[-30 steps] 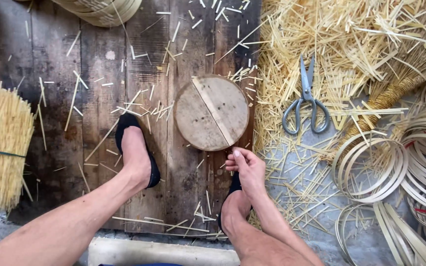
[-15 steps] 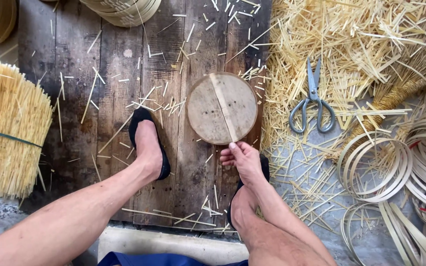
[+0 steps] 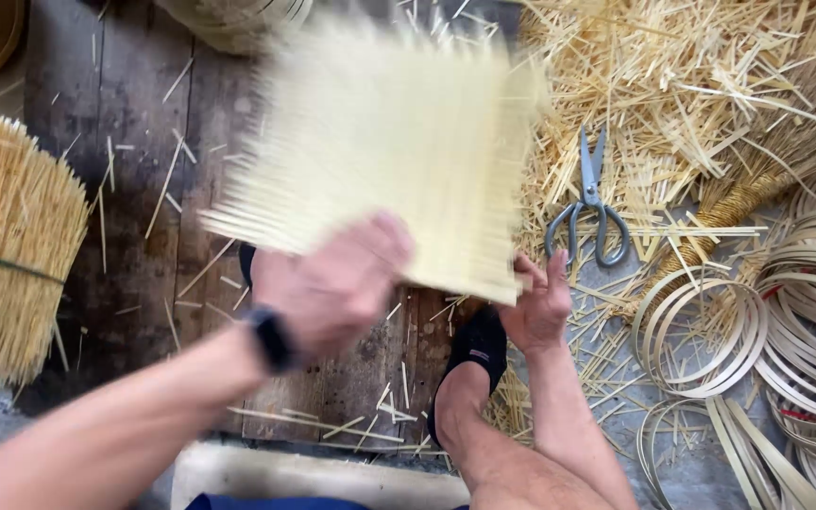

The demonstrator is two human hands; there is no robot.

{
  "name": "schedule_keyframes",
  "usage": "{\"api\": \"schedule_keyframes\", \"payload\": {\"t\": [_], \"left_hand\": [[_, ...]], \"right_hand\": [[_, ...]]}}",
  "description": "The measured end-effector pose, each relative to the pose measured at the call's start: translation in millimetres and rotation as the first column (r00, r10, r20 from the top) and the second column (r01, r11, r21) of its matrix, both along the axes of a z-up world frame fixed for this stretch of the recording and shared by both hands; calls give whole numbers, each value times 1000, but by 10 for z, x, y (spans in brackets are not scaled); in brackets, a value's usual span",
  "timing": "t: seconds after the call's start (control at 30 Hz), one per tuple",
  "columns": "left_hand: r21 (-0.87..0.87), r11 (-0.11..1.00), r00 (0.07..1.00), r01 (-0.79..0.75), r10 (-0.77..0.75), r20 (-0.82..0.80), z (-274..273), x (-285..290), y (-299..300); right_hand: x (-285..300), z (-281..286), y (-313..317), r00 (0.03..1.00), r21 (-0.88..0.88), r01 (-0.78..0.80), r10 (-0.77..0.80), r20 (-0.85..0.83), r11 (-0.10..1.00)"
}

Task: The person sits on a low seat and assembles woven bamboo steamer lids. They trim excess bamboo strips from a round woven mat with scissors, fit a bent bamboo rim ring around the mat, press the assembly into a round wooden form, and set finished lids onto a stack.

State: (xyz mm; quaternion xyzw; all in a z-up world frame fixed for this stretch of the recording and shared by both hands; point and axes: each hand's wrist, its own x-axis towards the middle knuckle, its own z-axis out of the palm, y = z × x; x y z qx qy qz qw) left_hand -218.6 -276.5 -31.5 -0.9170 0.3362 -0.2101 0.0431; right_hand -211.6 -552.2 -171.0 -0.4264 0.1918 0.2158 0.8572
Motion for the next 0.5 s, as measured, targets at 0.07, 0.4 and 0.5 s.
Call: {"api": "schedule_keyframes", "payload": {"t": [0.07,0.4,0.5], "left_hand": [[92,994,888,63,-13,-460,-1002,-275,-354],[-196,217,260,-956,330,-907,-1308,450,370],[2,-34,0,-999,-68,-998,-1673,535,683]], "right_hand": [[150,-92,-75,997,162,-83,82,18,983],[425,-543,8,979,-531,-193,198,-49,825],[454,-471,73,990,-521,-134,136,-33,843]]}}
